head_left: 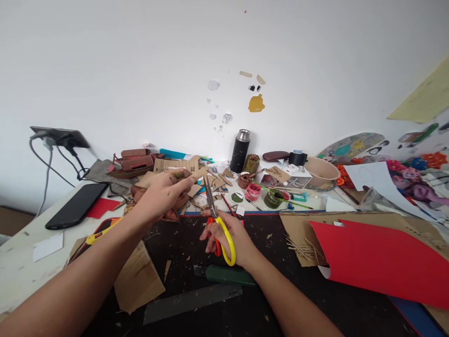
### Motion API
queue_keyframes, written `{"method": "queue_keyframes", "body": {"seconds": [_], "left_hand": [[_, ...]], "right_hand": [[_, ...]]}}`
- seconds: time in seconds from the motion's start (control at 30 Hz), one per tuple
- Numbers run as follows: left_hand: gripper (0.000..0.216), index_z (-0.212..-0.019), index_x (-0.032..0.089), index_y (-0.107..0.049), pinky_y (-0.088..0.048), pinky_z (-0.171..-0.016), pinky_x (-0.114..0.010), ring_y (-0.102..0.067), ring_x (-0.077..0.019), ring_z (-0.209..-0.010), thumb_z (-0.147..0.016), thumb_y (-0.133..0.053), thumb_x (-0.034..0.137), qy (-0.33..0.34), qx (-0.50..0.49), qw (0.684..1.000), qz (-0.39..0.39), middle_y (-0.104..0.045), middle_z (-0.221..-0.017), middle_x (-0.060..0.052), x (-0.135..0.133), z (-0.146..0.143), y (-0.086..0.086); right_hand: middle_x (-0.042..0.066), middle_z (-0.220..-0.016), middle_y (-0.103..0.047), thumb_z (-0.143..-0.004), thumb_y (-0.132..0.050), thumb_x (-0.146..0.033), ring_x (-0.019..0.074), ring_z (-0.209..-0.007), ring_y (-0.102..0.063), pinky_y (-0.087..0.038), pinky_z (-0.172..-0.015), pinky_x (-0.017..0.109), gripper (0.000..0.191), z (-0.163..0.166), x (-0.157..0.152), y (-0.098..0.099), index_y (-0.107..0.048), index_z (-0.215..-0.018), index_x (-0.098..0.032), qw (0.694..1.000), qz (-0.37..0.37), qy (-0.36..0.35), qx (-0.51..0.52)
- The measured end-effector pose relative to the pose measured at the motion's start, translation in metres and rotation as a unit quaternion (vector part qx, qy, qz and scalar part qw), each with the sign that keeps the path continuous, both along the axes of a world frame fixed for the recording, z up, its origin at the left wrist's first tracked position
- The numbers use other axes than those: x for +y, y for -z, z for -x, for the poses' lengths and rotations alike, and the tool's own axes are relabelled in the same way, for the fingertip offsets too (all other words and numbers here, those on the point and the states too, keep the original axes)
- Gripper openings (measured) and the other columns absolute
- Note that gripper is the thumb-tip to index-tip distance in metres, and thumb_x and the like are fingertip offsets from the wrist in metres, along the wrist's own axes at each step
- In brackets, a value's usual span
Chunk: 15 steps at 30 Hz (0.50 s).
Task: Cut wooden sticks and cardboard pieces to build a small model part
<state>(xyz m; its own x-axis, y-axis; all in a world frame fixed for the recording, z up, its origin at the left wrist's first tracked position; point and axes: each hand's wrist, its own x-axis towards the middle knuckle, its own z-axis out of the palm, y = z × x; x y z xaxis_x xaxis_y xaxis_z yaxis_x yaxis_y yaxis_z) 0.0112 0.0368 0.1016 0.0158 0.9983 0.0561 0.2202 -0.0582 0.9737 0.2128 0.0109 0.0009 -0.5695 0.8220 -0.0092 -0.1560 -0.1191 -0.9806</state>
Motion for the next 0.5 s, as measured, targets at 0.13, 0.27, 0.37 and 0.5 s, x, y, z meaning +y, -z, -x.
{"method": "queue_keyframes", "body": {"seconds": [0.13, 0.27, 0.37, 0.5], "left_hand": [[0.034, -0.075, 0.024, -0.05, -0.024, -0.041, -0.023, -0.032, -0.0088, -0.042, -0.085, -0.071, 0.048, -0.006, -0.006, 1.0, 0.013, -0.037, -0.055, 0.009, -0.001, -0.001, 0.0], [0.034, -0.08, 0.023, -0.055, -0.027, -0.042, -0.023, -0.035, -0.0102, -0.046, -0.084, -0.072, 0.052, -0.027, 0.027, 0.999, -0.003, -0.042, -0.056, 0.007, 0.0, 0.002, -0.001], [0.034, -0.076, 0.022, -0.056, -0.029, -0.042, -0.023, -0.038, -0.0111, -0.048, -0.084, -0.071, 0.052, -0.026, 0.079, 0.996, -0.023, -0.043, -0.056, 0.006, -0.001, 0.003, -0.005], [0.035, -0.073, 0.024, -0.053, -0.03, -0.043, -0.025, -0.038, -0.0115, -0.045, -0.087, -0.068, 0.052, 0.008, 0.101, 0.995, 0.0, -0.04, -0.055, 0.007, -0.004, 0.001, -0.007]], "right_hand": [[0.003, -0.083, -0.071, -0.09, -0.069, -0.074, 0.0098, -0.044, -0.057, -0.044, -0.042, 0.022, 0.073, -0.001, -0.001, 0.004, -0.063, -0.137, -0.019, 1.0, -0.016, 0.004, -0.017], [0.0, -0.078, -0.069, -0.088, -0.076, -0.066, 0.0074, -0.04, -0.049, -0.039, -0.039, 0.021, 0.066, 0.001, -0.003, 0.005, -0.067, -0.134, -0.019, 0.999, -0.019, 0.009, -0.032], [-0.001, -0.077, -0.066, -0.085, -0.079, -0.065, 0.0067, -0.04, -0.047, -0.039, -0.039, 0.021, 0.067, 0.002, -0.005, 0.001, -0.068, -0.133, -0.019, 0.999, -0.021, 0.01, -0.048], [-0.001, -0.078, -0.063, -0.085, -0.08, -0.062, 0.0077, -0.045, -0.048, -0.039, -0.042, 0.021, 0.067, 0.0, -0.007, -0.009, -0.069, -0.134, -0.018, 0.996, -0.035, 0.022, -0.078]]}}
